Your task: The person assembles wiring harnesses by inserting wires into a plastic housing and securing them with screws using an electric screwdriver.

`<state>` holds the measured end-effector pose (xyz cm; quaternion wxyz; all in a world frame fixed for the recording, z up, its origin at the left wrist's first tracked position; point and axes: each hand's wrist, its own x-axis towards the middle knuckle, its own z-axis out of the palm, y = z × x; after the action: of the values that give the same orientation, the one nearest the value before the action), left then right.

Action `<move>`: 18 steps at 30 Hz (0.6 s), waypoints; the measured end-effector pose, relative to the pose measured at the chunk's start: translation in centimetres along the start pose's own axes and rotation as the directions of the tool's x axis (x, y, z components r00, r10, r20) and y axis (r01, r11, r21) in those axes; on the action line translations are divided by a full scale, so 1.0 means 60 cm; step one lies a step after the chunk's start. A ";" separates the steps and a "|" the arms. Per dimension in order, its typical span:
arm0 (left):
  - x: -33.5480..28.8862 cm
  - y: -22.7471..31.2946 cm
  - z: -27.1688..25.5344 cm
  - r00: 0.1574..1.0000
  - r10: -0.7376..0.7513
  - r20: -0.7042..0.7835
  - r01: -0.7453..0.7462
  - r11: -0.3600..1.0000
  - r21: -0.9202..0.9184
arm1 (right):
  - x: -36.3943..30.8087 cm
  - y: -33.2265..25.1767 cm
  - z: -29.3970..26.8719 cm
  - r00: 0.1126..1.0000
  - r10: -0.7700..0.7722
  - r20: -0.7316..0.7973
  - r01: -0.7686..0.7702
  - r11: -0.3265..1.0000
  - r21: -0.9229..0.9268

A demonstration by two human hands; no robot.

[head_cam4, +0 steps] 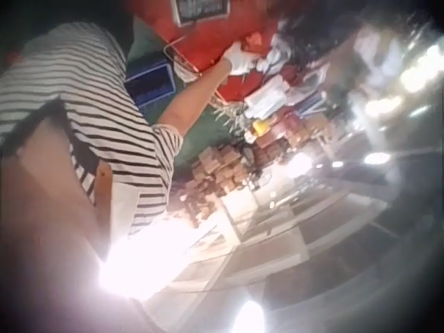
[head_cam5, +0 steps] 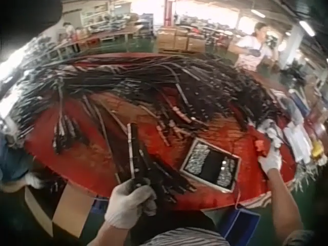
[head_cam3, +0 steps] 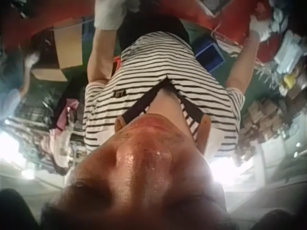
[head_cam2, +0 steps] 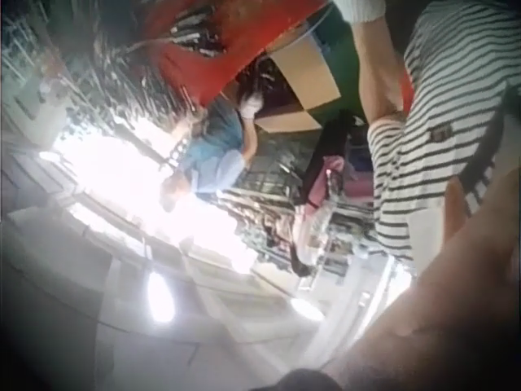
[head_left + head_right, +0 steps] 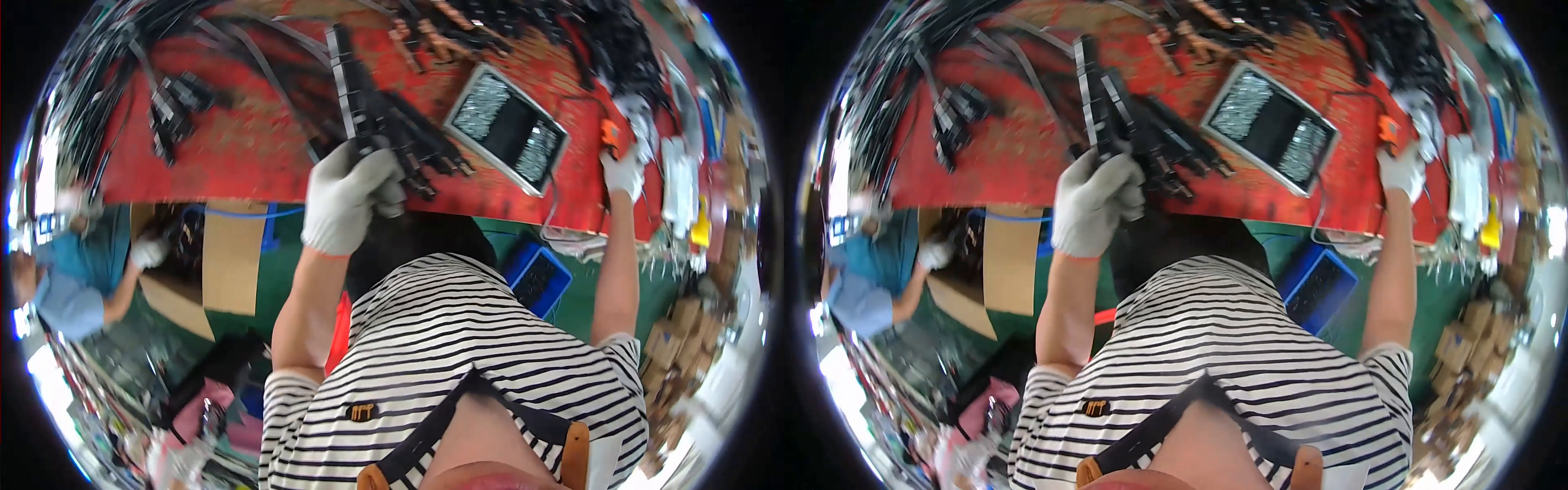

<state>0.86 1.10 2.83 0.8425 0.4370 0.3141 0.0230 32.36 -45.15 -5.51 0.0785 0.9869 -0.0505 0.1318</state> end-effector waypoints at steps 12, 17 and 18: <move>-0.004 -0.010 -0.008 0.998 0.054 -0.041 -0.054 0.999 0.006 | 0.023 -0.032 -0.077 0.958 -0.061 -0.282 0.240 0.710 0.662; 0.001 -0.015 0.001 0.994 0.083 -0.070 -0.082 0.997 0.016 | -0.013 -0.192 -0.268 0.898 -0.124 -0.421 0.423 -0.018 0.906; 0.001 -0.017 0.000 0.994 0.079 -0.072 -0.078 0.997 0.014 | -0.032 -0.230 -0.308 0.946 -0.196 -0.258 0.161 -0.406 0.900</move>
<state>0.68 0.48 2.04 0.8265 0.4528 0.3271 0.0699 27.52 -28.32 9.66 -0.7475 0.6120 0.2420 0.0900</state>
